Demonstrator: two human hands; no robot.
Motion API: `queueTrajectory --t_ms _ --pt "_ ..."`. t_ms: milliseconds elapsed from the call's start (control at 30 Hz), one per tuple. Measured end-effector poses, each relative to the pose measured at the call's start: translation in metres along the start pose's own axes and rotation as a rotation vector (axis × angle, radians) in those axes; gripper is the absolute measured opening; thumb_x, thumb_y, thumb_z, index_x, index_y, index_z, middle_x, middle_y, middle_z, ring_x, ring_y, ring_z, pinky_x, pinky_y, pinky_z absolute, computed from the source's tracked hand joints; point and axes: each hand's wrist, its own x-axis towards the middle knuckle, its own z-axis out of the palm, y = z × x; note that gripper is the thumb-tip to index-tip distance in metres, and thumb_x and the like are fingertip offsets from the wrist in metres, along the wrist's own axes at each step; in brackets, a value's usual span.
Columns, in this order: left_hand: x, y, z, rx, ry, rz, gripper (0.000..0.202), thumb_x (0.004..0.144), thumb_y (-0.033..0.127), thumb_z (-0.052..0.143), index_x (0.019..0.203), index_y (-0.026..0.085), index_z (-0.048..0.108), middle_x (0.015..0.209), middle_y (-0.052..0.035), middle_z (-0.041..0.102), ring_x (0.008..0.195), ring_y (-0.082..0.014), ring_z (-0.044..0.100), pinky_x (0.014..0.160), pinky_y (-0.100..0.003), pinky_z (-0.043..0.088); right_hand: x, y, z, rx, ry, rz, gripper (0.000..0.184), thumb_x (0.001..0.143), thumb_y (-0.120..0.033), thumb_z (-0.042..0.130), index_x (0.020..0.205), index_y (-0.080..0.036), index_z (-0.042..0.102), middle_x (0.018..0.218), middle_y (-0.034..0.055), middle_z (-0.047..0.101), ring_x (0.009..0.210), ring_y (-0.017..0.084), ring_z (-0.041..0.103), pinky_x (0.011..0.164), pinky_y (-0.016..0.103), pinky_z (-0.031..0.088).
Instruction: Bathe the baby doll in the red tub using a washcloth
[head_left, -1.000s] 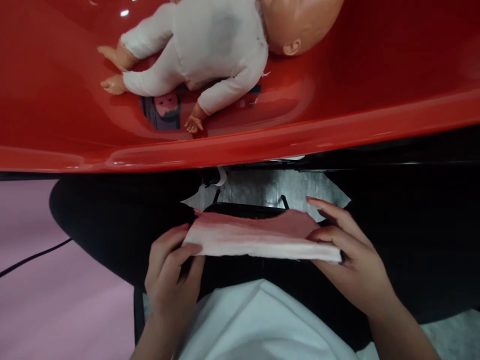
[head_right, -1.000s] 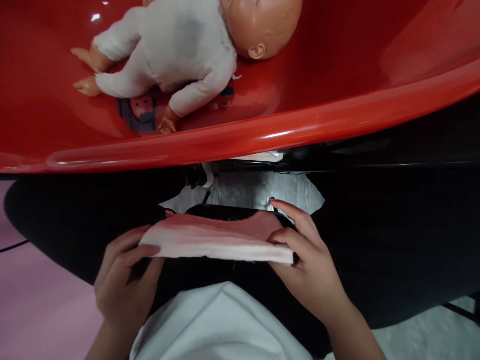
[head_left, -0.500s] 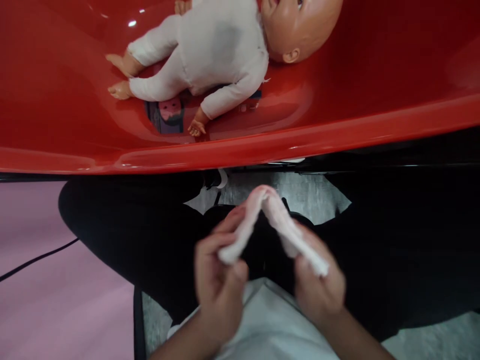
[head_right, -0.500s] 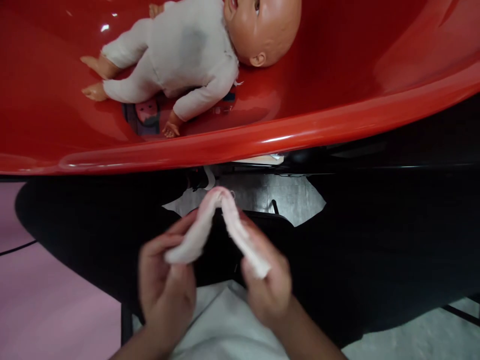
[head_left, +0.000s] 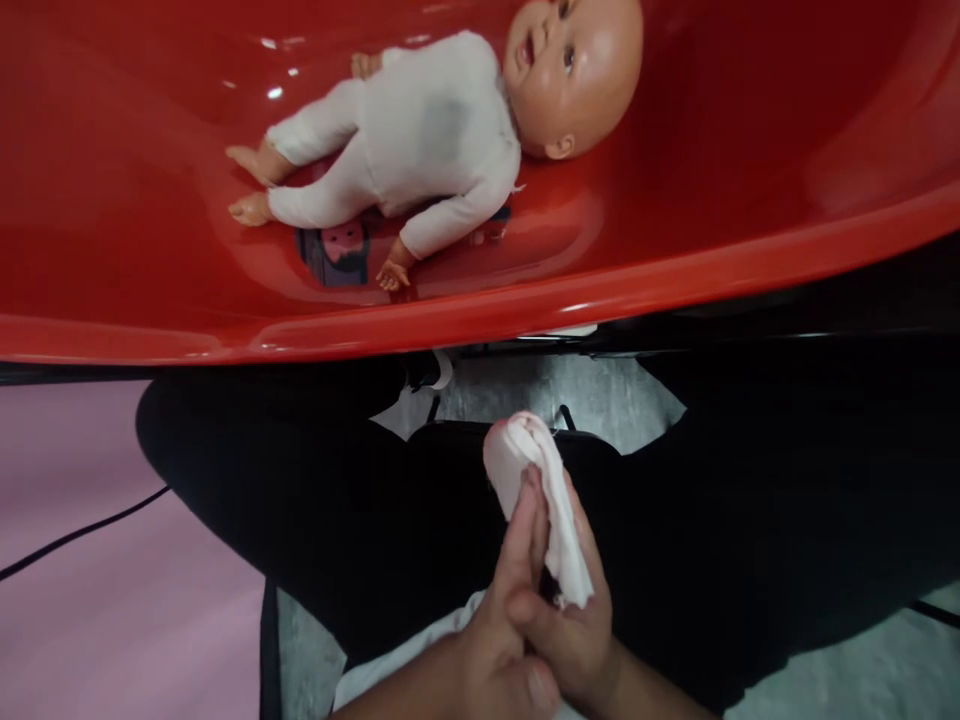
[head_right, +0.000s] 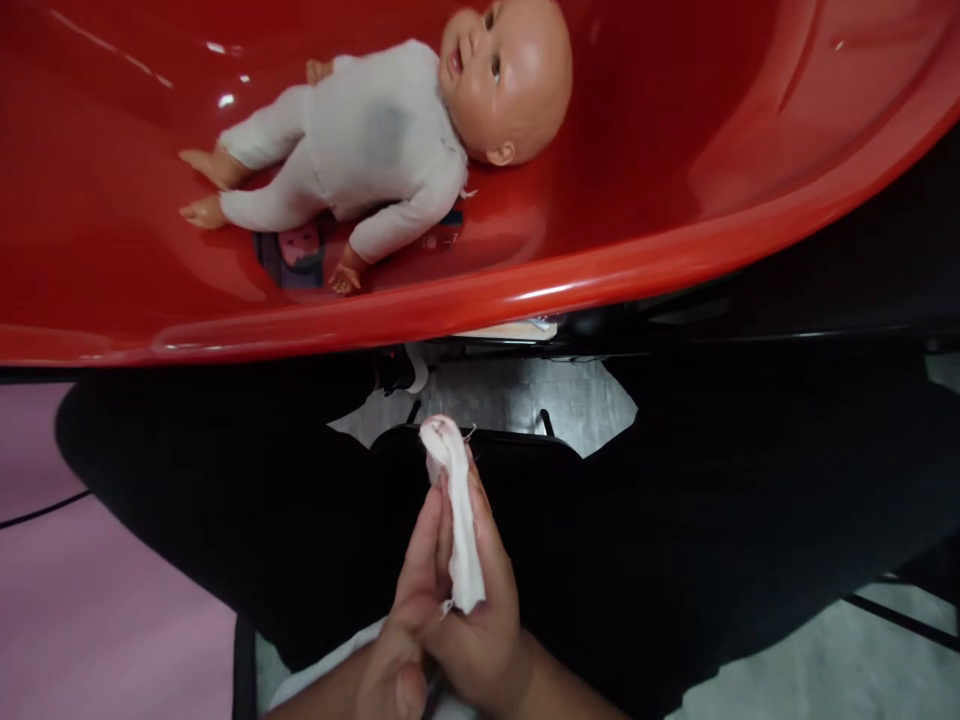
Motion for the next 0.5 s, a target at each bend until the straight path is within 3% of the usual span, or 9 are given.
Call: queueTrajectory --t_ms 67,167,300,333,367,433,500 --pt "0.007 -0.003 0.0 -0.08 0.016 0.018 0.076 0.101 0.06 0.042 0.163 0.041 0.003 0.172 0.0075 -0.005 0.157 -0.0302 -0.005 0.13 -0.049 0.006 0.003 0.007 -0.002 0.038 0.071 0.086 0.067 0.092 -0.038 0.071 0.154 -0.031 0.045 0.159 0.0061 0.044 0.148 0.029 0.04 0.123 0.049 0.036" --pt "0.009 -0.01 -0.006 -0.091 0.151 -0.094 0.07 0.1 0.063 0.042 0.163 0.038 0.023 0.172 0.0024 0.011 0.158 -0.0287 0.007 0.129 -0.046 0.014 0.007 0.022 -0.012 0.134 0.234 0.289 0.05 0.087 -0.036 0.077 0.135 -0.028 0.067 0.145 0.0074 0.06 0.137 0.029 0.054 0.12 0.047 0.04" --pt "0.003 -0.027 -0.028 0.302 0.645 -0.161 0.057 0.096 0.051 0.06 0.148 0.032 0.051 0.167 -0.0047 0.031 0.155 -0.0272 0.025 0.128 -0.045 0.021 0.007 0.031 -0.038 0.515 0.465 0.653 0.047 0.08 -0.049 0.081 0.117 -0.02 0.077 0.125 0.012 0.072 0.123 0.033 0.064 0.112 0.049 0.047" --pt "0.002 -0.03 -0.034 0.372 0.706 -0.182 0.06 0.092 0.051 0.065 0.146 0.029 0.052 0.163 -0.008 0.038 0.152 -0.0284 0.032 0.126 -0.045 0.025 0.005 0.032 -0.045 0.606 0.468 0.737 0.048 0.077 -0.048 0.084 0.114 -0.019 0.077 0.121 0.0128 0.074 0.122 0.034 0.065 0.11 0.05 0.048" --pt "0.001 -0.032 -0.039 0.395 0.703 -0.226 0.064 0.088 0.053 0.069 0.144 0.025 0.054 0.156 -0.0113 0.047 0.146 -0.0299 0.042 0.122 -0.045 0.032 0.002 0.033 -0.05 0.679 0.458 0.792 0.048 0.075 -0.047 0.086 0.112 -0.018 0.078 0.119 0.0136 0.074 0.121 0.034 0.065 0.109 0.05 0.049" --pt "0.0 -0.033 -0.042 0.372 0.592 -0.369 0.063 0.084 0.057 0.07 0.134 0.019 0.061 0.134 -0.0148 0.065 0.124 -0.0309 0.061 0.107 -0.041 0.048 -0.003 0.033 -0.054 0.78 0.406 0.862 0.047 0.075 -0.045 0.086 0.111 -0.016 0.078 0.116 0.0151 0.075 0.119 0.034 0.066 0.108 0.05 0.049" --pt "0.002 -0.033 -0.038 0.37 0.55 -0.49 0.053 0.085 0.06 0.068 0.116 0.016 0.068 0.105 -0.0118 0.073 0.097 -0.0272 0.068 0.087 -0.036 0.055 -0.006 0.032 -0.051 0.828 0.353 0.873 0.05 0.072 -0.048 0.087 0.108 -0.015 0.078 0.112 0.0161 0.076 0.117 0.035 0.066 0.107 0.051 0.049"
